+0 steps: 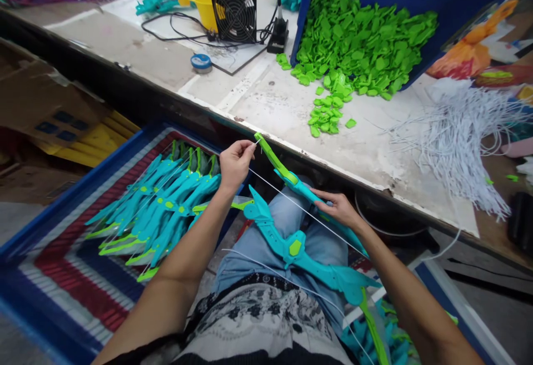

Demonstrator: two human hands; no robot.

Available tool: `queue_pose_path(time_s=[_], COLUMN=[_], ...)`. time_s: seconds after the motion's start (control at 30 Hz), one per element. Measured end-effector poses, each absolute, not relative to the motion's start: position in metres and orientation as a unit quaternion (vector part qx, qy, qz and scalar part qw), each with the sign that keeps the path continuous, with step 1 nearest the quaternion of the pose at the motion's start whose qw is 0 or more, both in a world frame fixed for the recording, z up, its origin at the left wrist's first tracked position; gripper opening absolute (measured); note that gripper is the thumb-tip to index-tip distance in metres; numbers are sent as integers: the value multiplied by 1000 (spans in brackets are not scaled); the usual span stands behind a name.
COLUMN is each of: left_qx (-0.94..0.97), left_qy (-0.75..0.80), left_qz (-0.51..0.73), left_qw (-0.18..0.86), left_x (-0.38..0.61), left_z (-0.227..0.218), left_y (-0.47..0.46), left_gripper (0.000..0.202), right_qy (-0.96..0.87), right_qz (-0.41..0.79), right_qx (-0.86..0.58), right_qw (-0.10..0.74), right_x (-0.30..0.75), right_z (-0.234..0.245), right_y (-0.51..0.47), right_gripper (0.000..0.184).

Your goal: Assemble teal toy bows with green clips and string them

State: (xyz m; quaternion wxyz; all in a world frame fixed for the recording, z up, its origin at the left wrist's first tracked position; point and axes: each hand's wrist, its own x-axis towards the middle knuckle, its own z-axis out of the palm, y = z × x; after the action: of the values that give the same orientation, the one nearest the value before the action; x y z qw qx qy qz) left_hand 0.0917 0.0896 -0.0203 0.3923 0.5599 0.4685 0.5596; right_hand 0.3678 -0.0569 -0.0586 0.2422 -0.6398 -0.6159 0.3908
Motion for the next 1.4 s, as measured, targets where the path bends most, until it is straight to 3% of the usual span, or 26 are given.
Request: queue_pose_path(time_s=[0.13, 0.3, 0.47, 0.57, 0.77, 0.87, 1.07, 1.3, 1.4], left_qx=[531, 484, 464, 442, 428, 424, 425, 404, 408], left_qy=[445, 387, 363, 359, 363, 363, 361, 363, 361], left_qz=[555, 491, 484, 494, 491, 490, 487, 496, 498], left_qw=[461, 612, 648, 657, 666, 670, 672, 677, 674], left_x=[96, 94, 73, 61, 51, 47, 41, 40, 42], left_z=[-18, -9, -12, -20, -25, -24, -33, -38, -39], left_y=[95, 101, 84, 68, 52, 50, 47, 41, 41], left_gripper=[15, 35, 37, 40, 43, 46, 43, 39, 39], right_qy=[-621, -659, -756, -787, -835, -844, -856, -876, -875], right_qz=[383, 333, 168, 80, 153, 173, 132, 213, 193], right_qx=[-642, -639, -610, -573, -445, -430, -443, -395, -407], right_qw=[234, 217, 167, 212, 284, 272, 232, 176, 177], right_x=[367, 366, 352, 318, 231, 216, 214, 214, 215], right_z=[-58, -62, -45, -18, 19, 22, 19, 21, 23], right_y=[-57, -67, -67, -34, 58, 75, 74, 70, 71], right_gripper=[42, 43, 39, 34, 26, 16, 17, 11, 10])
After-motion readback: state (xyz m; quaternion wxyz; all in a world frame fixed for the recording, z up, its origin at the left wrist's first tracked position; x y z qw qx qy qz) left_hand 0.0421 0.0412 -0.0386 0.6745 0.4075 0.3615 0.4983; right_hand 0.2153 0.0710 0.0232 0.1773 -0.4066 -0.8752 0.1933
